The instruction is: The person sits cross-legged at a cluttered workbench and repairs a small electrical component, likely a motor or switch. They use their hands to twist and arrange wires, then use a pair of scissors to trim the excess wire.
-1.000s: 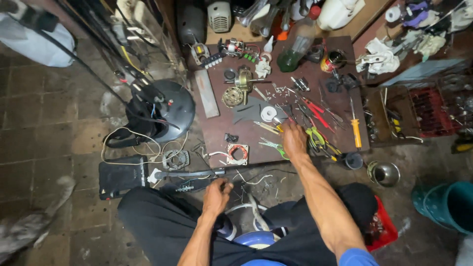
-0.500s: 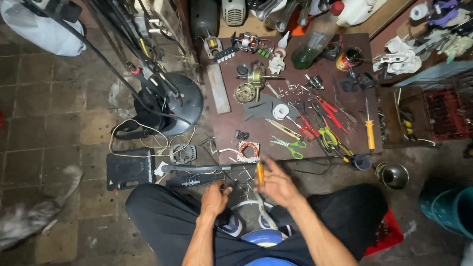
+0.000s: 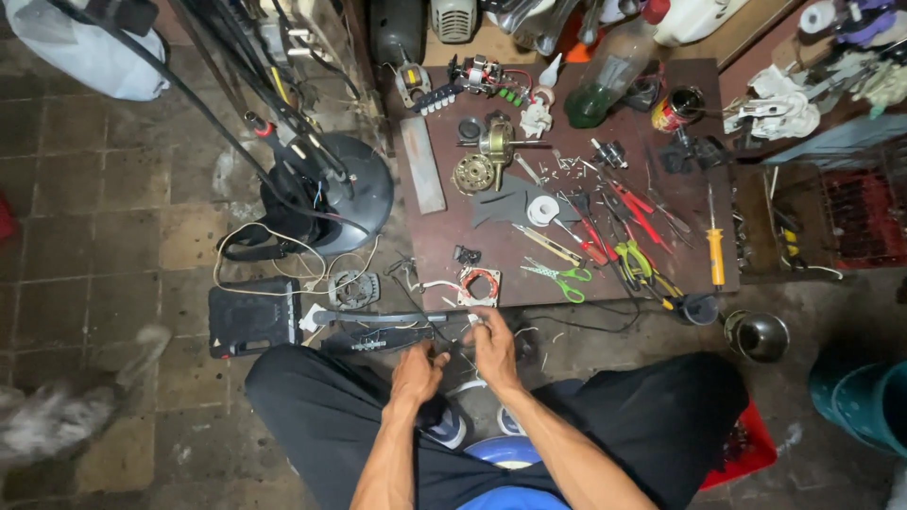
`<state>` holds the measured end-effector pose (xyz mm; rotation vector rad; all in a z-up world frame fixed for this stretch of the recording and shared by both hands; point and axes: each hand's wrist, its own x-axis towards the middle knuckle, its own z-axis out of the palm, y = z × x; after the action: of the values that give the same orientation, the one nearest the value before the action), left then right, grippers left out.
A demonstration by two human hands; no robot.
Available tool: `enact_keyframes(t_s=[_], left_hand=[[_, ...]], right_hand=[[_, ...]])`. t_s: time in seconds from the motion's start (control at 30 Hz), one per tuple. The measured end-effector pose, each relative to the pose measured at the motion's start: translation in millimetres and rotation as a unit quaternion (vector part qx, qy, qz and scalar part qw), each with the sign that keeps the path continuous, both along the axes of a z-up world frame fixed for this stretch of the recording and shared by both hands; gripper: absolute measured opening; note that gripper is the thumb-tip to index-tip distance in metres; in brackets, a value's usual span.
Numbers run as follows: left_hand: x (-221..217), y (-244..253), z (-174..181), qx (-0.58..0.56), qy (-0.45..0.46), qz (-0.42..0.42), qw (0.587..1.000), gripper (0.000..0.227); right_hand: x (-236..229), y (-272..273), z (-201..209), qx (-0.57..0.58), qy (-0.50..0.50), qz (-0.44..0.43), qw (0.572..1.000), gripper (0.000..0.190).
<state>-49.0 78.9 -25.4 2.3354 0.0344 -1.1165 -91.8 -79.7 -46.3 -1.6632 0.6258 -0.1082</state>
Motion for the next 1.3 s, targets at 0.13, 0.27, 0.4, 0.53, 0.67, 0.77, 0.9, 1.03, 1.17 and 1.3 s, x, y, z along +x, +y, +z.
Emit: enact_keyframes(t_s=[0.13, 0.27, 0.4, 0.53, 0.67, 0.77, 0.9, 1.03, 1.17, 1.3], left_hand=[[3, 5, -13, -0.015, 0.006, 0.011, 1.000, 0.044], [3, 1, -2, -0.005, 0.004, 0.004, 1.000, 0.046], [3, -1, -2, -0.002, 0.008, 0.006, 1.000, 0.048], [2, -2, -10, 0.005, 0.007, 0.004, 1.000, 0.051], [2, -1, -1, 0.011, 0.015, -0.005, 1.000, 0.049], [3, -2, 4, 0.006, 0.017, 0.000, 1.000, 0.049], [3, -2, 6, -0.002, 0.015, 0.005, 1.000, 0.046], [2, -2, 4, 0.002, 0.016, -0.001, 1.000, 0.045], [1, -2, 5, -0.004, 0.018, -0.006, 1.000, 0.046], [3, -2, 9, -0.004, 0.022, 0.000, 1.000, 0.048]], right_hand=[[1, 8, -27, -0.044, -0.015, -0.061, 0.997, 0.026], [5, 14, -19, -0.001, -0.058, -0.069, 0.996, 0.018], [8, 19, -16, 0.039, -0.036, -0.087, 0.995, 0.022], [11, 22, -14, 0.022, -0.024, -0.092, 0.995, 0.022], [12, 25, -16, 0.035, -0.022, -0.095, 0.995, 0.021], [13, 24, -20, 0.037, -0.028, -0.098, 0.994, 0.022], [13, 24, -26, 0.029, -0.036, -0.108, 0.993, 0.021], [15, 24, -23, 0.029, -0.026, -0.119, 0.992, 0.021], [13, 23, -27, 0.027, -0.021, -0.118, 0.992, 0.024], [13, 23, -15, 0.022, -0.011, -0.121, 0.992, 0.023]])
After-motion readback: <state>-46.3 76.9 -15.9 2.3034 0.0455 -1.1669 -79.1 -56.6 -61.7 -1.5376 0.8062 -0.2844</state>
